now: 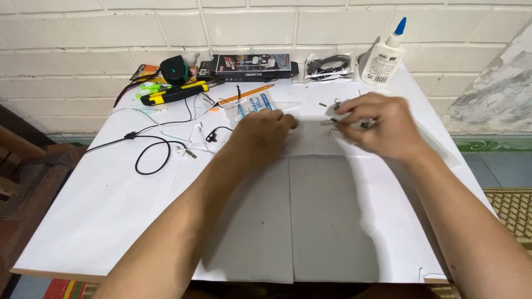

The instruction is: Handling and attempting to assemble small electronic components at a workbench.

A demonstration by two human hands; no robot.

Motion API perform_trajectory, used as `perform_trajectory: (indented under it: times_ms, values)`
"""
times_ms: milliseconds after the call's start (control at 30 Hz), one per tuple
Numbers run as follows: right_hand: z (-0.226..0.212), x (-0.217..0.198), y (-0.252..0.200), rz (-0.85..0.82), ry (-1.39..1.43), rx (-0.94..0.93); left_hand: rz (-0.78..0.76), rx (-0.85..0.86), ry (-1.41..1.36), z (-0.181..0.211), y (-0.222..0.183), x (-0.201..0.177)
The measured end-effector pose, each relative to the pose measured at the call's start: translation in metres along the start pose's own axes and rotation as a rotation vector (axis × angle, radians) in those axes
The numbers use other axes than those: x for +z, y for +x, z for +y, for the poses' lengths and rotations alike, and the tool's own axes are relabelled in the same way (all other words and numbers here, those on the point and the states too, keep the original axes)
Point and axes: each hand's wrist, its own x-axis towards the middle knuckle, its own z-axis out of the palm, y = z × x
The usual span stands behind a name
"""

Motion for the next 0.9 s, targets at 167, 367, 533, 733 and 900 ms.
perform_trajectory:
  times_ms: [167,367,533,733,900]
  values:
    - [-0.051,0.006,0.011,-0.085,0.098,0.042,0.278,0.074,-0.223,0.019,-0.002,-0.006]
    - [-0.050,0.004,0.011,-0.037,0.160,0.085,0.416,0.125,-0.691,0.023,-0.001,-0.003]
    - [-0.039,0.011,0.008,-0.091,0.250,0.116,0.528,0.089,-0.897,0.020,0.001,0.004]
    - [-0.043,0.017,0.007,-0.201,0.142,0.138,0.511,-0.005,-0.825,0.019,-0.002,0.007]
    - [-0.041,0.014,0.006,-0.299,0.055,0.127,0.454,-0.083,-0.839,0.014,0.001,0.021]
